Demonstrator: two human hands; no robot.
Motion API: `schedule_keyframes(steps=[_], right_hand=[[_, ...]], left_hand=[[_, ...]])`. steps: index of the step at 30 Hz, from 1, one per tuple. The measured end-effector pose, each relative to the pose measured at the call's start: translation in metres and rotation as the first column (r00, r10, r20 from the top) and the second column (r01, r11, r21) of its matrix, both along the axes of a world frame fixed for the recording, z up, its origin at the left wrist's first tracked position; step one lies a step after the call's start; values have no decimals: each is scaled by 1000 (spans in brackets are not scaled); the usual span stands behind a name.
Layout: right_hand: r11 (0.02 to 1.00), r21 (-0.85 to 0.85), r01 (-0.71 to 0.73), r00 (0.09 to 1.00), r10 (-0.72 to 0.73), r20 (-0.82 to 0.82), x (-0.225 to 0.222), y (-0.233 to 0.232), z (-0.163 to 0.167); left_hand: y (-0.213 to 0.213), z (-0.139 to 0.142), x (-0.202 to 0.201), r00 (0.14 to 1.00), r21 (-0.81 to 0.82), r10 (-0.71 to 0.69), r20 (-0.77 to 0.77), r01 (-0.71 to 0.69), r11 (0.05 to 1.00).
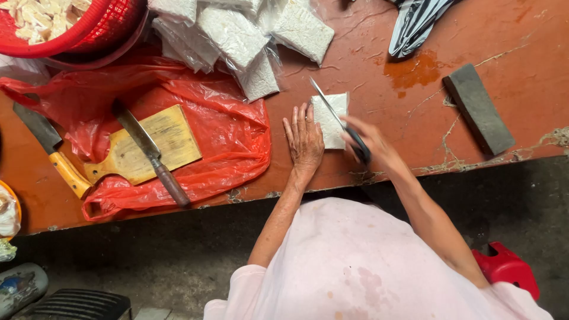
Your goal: The person uses scissors to cut open multiple small plastic-wrapped packets of white food items on a table. They repeatedly pick up packets, cut them open, and place them aside. A striped bag is briefly handled and set aside.
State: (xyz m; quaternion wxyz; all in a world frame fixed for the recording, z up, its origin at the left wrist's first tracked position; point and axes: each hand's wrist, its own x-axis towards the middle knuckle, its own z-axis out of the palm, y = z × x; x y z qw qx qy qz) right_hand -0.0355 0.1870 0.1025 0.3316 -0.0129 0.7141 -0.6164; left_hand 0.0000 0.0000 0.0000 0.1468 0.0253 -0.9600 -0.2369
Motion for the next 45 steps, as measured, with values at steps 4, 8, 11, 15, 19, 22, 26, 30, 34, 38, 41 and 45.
schedule_keyframes(steps=[4,8,11,15,19,22,26,30,34,38,41,45], right_hand=[[991,-131,15,997,-6,73,69,37,-3],[995,-54,89,985,-80,155,88,42,-7],[987,-151,54,997,-46,61,56,24,-14],[998,-69,9,987,3,163,0,-7,-7],[998,-51,29,999,-27,44,-7,-25,0],[987,-132,93,996,-93,10,-8,-36,-5],[982,-177,74,997,-71,21,-8,-14,-9],[992,-105,-76,997,75,-13,51,31,-6],[997,-75,-19,986,31,166,93,43,-13],[988,-128,82,986,-62,155,80,29,-28],[967,-201,158,979,-127,157,68,17,-33],[964,-188,187,968,-148,205,69,13,-29]], left_hand=[[-1,1,0,1000,11,5,-10,-5,1000],[0,3,0,1000,15,5,-17,-5,1000],[0,0,0,1000,-11,-5,-6,5,1000],[-7,0,-10,998,-45,25,-49,-27,999],[-9,3,-5,1000,-59,11,-8,-11,998],[-8,5,0,1000,-60,29,-4,-29,998],[1,10,10,998,23,60,-27,-59,998],[2,8,24,998,234,69,-6,-66,970],[-16,1,10,1000,184,24,8,-25,983],[-33,0,-12,992,110,-106,64,98,989],[-33,6,-17,989,106,-122,79,114,988],[-25,13,-17,995,84,-77,63,72,994]])
